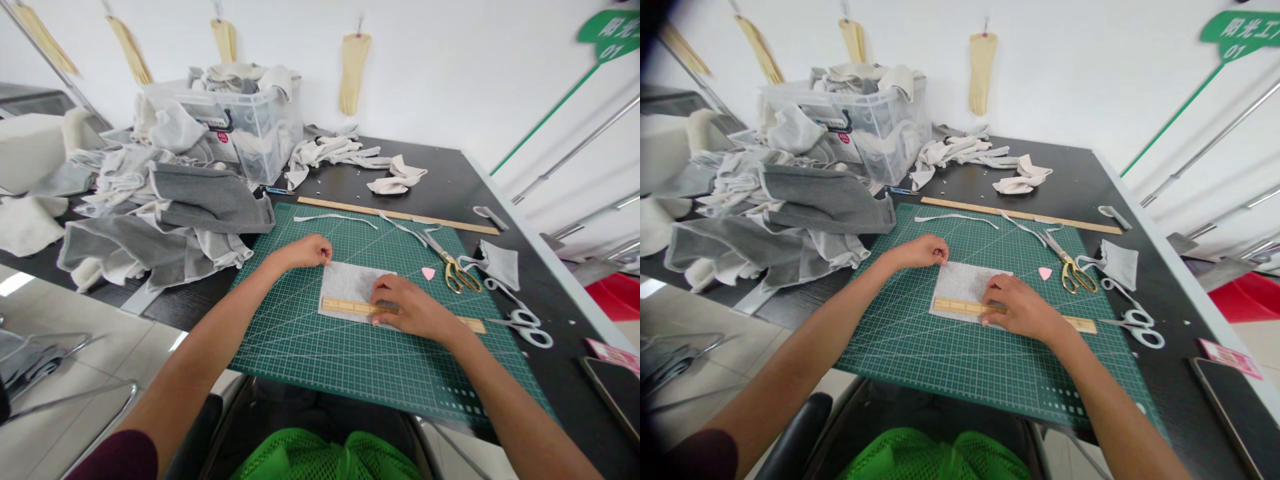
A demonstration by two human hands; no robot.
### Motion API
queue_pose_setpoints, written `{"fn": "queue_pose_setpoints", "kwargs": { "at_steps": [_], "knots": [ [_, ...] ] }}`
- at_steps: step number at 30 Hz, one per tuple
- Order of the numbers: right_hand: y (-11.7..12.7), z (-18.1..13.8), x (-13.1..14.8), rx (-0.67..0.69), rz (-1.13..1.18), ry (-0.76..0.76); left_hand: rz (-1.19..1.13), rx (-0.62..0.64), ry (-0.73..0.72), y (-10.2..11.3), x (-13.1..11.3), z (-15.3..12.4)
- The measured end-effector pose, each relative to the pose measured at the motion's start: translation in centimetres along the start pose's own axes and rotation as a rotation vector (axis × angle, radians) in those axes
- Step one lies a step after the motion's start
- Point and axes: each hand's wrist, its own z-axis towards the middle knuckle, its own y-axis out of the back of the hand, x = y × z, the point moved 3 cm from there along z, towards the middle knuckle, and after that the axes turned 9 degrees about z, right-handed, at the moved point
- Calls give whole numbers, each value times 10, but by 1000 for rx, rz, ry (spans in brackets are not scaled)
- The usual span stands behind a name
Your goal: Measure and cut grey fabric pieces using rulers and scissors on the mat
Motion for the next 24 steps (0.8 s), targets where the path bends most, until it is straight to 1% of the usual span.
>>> {"fn": "queue_pose_setpoints", "kwargs": {
  "at_steps": [5,8,12,14,20,24],
  "knots": [
    [0,-1,0,-1,-3,10,9,-3,7,2,2,-1],
    [-1,-1,-1,-2,-3,17,1,-28,8,3,1,-2],
    [-1,0,-1,-1,-2,14,-15,-79,25,3,-4,-3],
    [-1,0,-1,1,-3,13,-2,-83,27,3,-8,-4],
    [-2,0,-1,0,-8,23,266,-69,3,2,-21,-7],
    [-2,0,1,-3,-14,36,278,-48,9,1,-20,-6]
  ]
}}
